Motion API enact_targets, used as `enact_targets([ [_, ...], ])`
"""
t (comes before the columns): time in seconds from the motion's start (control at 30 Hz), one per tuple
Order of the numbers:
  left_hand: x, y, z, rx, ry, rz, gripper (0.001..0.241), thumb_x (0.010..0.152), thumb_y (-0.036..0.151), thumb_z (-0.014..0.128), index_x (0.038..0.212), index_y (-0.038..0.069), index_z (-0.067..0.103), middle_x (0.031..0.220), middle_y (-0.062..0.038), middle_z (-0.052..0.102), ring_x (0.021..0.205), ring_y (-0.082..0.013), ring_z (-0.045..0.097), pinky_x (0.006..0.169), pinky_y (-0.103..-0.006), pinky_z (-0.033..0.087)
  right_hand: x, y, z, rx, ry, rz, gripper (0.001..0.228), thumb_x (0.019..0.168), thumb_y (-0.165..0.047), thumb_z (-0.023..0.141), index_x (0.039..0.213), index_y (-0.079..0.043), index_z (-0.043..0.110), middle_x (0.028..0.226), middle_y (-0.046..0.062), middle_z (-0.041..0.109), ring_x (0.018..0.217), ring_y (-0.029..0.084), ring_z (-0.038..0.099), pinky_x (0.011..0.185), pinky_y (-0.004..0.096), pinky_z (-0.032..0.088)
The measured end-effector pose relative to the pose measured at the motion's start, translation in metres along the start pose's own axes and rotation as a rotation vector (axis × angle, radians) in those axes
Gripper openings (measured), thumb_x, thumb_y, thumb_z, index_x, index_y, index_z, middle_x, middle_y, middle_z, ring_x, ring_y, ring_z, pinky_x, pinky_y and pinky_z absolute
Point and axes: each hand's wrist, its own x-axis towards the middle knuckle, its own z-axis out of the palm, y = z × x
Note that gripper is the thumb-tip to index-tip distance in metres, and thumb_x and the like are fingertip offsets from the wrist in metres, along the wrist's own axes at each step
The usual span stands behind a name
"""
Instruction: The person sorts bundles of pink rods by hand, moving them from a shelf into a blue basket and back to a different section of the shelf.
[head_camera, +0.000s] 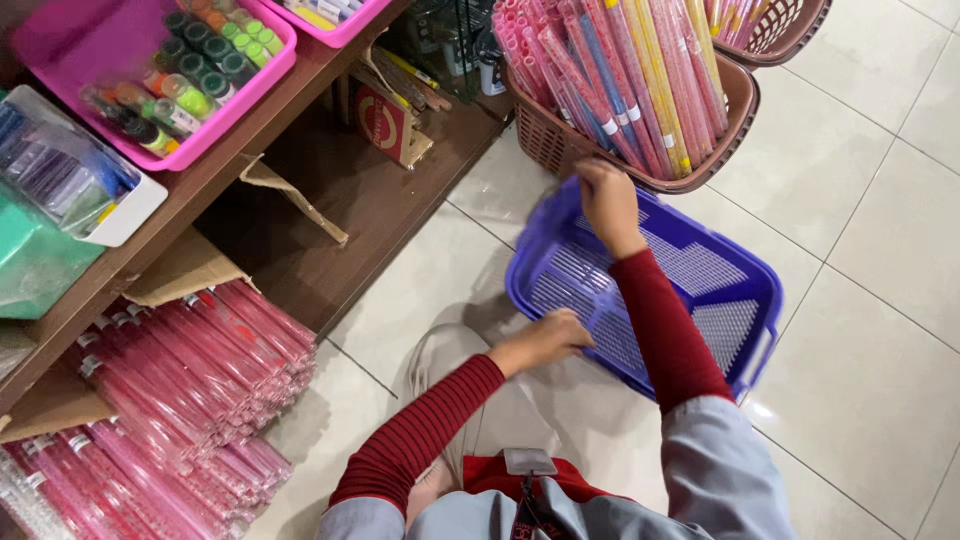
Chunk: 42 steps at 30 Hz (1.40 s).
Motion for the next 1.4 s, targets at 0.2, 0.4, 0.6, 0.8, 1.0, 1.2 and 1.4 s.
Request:
enact_targets([
  [0.2, 0.026, 0.008, 0.106, -0.149, 0.090, 0.105, 0.015, 0.078, 0.024, 0.058, 0.090, 0.017, 0.063, 0.090, -0.003, 0.065, 0.087, -0.0216, 0.060, 0.088, -0.0342, 0.043, 0.043, 0.029, 0.069, -0.319, 0.165, -0.112, 0.019, 0.079, -0.010, 0.055, 0.095, -0.012, 0.065, 0.091, 0.005, 0.064, 0.073, 0.023, 0.064, 0.060, 0.030, 0.053],
  [0.4, 0.056, 0.032, 0.114, 0.637, -0.123, 0.182, 0.020, 0.075, 0.008, 0.049, 0.062, 0.018, 0.060, 0.061, -0.001, 0.061, 0.062, -0.0186, 0.058, 0.066, -0.0408, 0.040, 0.067, 0.037, 0.107, -0.640, 0.100, -0.028, 0.012, 0.072, -0.005, 0.055, 0.082, -0.009, 0.060, 0.071, 0.005, 0.059, 0.065, 0.019, 0.062, 0.055, 0.023, 0.051],
  [0.6, 0.042, -0.006, 0.139, 0.380, 0.167, 0.157, 0.007, 0.075, 0.007, 0.050, 0.072, 0.007, 0.056, 0.068, -0.011, 0.058, 0.068, -0.0281, 0.057, 0.066, -0.0436, 0.044, 0.069, 0.025, 0.098, -0.638, 0.126, 0.011, 0.011, 0.072, -0.007, 0.057, 0.082, -0.006, 0.062, 0.078, 0.008, 0.060, 0.071, 0.019, 0.061, 0.055, 0.025, 0.053],
  [0.8, 0.033, -0.064, 0.135, 0.120, 0.438, 0.122, 0.014, 0.074, 0.006, 0.050, 0.082, -0.004, 0.052, 0.075, -0.022, 0.055, 0.074, -0.0375, 0.057, 0.067, -0.0460, 0.049, 0.063, 0.000, 0.047, -0.526, 0.079, -0.073, 0.011, 0.069, -0.001, 0.058, 0.076, -0.006, 0.066, 0.070, 0.010, 0.061, 0.061, 0.021, 0.062, 0.049, 0.026, 0.052],
  [1.0, 0.024, -0.077, -0.071, 0.266, 0.553, -0.283, 0.029, 0.076, 0.010, 0.059, 0.106, 0.007, 0.058, 0.103, -0.011, 0.058, 0.101, -0.0269, 0.056, 0.087, -0.0369, 0.044, 0.045, 0.011, 0.048, -0.348, 0.150, -0.045, 0.010, 0.073, -0.005, 0.058, 0.080, -0.003, 0.065, 0.081, 0.014, 0.062, 0.070, 0.027, 0.061, 0.057, 0.031, 0.052],
  [1.2, 0.046, -0.102, -0.125, 0.587, 0.534, -0.374, 0.041, 0.079, 0.008, 0.057, 0.119, 0.011, 0.050, 0.118, -0.005, 0.051, 0.111, -0.0230, 0.048, 0.093, -0.0345, 0.042, 0.040, 0.010, 0.045, -0.260, 0.167, -0.008, 0.016, 0.076, -0.010, 0.055, 0.087, -0.013, 0.067, 0.071, 0.008, 0.059, 0.062, 0.025, 0.059, 0.054, 0.035, 0.048],
  [1.4, 0.076, -0.151, -0.120, 0.814, 0.408, -0.359, 0.033, 0.079, 0.010, 0.052, 0.112, 0.012, 0.053, 0.113, -0.003, 0.054, 0.114, -0.0193, 0.045, 0.098, -0.0340, 0.035, 0.011, 0.005, 0.077, -0.233, 0.149, -0.028, 0.020, 0.076, -0.011, 0.055, 0.091, -0.017, 0.066, 0.075, 0.005, 0.062, 0.065, 0.023, 0.062, 0.058, 0.031, 0.049],
])
